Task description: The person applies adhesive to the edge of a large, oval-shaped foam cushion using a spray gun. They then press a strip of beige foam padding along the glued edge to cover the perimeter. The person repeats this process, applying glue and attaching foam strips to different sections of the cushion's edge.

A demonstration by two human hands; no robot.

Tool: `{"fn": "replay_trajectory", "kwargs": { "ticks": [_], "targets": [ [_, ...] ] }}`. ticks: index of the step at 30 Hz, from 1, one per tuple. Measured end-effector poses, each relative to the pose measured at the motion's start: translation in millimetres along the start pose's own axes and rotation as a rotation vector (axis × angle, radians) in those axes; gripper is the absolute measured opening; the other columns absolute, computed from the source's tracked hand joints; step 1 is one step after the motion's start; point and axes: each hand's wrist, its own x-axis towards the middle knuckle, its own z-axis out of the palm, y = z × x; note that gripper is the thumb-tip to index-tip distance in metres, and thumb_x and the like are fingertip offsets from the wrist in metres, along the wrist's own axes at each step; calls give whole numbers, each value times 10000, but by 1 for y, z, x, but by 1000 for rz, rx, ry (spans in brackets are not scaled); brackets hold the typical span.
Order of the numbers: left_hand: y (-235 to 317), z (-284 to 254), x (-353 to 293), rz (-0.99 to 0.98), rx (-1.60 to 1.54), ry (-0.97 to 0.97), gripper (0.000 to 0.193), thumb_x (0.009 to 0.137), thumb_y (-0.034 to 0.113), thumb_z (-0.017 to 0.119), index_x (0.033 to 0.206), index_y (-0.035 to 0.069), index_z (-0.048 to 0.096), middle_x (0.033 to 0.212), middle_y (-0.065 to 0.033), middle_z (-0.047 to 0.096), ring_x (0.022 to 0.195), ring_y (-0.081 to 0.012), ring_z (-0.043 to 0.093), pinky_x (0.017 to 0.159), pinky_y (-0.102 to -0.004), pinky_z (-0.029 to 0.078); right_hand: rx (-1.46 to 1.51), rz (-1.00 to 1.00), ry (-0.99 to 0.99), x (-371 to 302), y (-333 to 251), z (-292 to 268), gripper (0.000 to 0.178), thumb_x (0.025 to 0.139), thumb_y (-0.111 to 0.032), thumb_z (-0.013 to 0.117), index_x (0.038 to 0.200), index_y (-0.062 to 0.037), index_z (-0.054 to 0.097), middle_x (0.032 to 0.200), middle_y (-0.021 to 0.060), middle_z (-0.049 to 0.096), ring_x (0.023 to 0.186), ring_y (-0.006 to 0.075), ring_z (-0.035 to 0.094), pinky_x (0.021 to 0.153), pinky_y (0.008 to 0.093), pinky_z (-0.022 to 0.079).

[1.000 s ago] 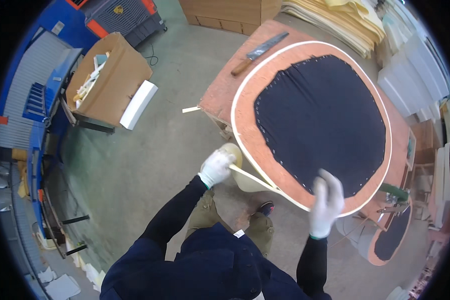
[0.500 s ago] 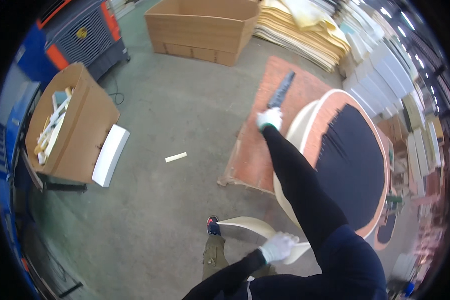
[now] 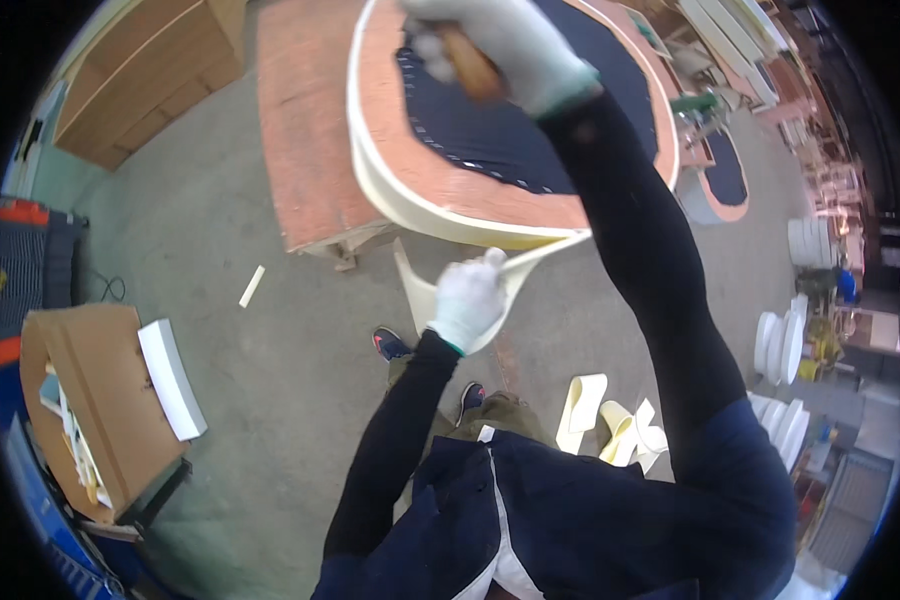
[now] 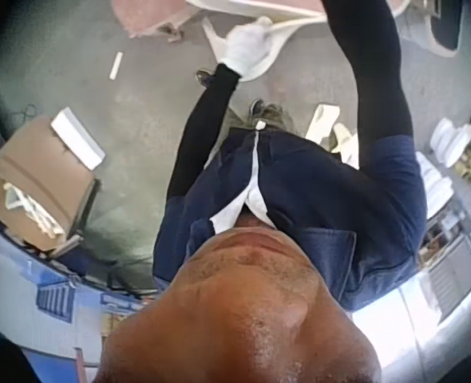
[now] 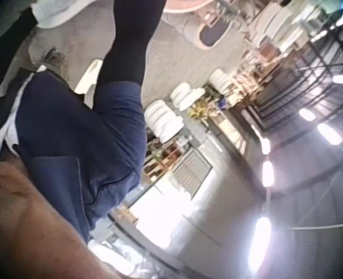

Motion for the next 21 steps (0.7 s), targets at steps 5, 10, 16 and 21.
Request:
{"fn": "replay_trajectory", "kwargs": {
  "ticks": [5,10,16,21],
  "targets": [
    [30,12,5,113,98,239,257,757,85,622,1014,75,622,915,-153,689,874,-354,680,799,-486,542,-87,-232,500,-246,14,-37,511,1054,-218,510,1505,-31,357,796,52,568,572,121,563,505,276,474],
    [61,33,4,168,20,302,356,857,250,752,1137,47,669,911,-161,694,847,-369,695,757,-452,553,-216,-36,878,-394,131,-29,246,950,-177,626,1128,-15,573,738,19,605,566,74,517,499,277,408],
    [51,31,19,237,148,420,289,906,254,764,1086,33,717,939,-174,741,859,-336,734,761,-401,576,-234,-96,836,-438,276,5,280,1025,-174,566,1227,15,607,734,53,606,600,134,563,570,310,473],
    [36,26,32,436,215,550,315,845,237,832,1056,26,731,919,-156,754,819,-297,752,721,-364,584,-188,-141,843,-413,354,18,404,1004,-90,539,1386,40,547,908,145,681,712,252,663,661,348,530]
  ]
}}
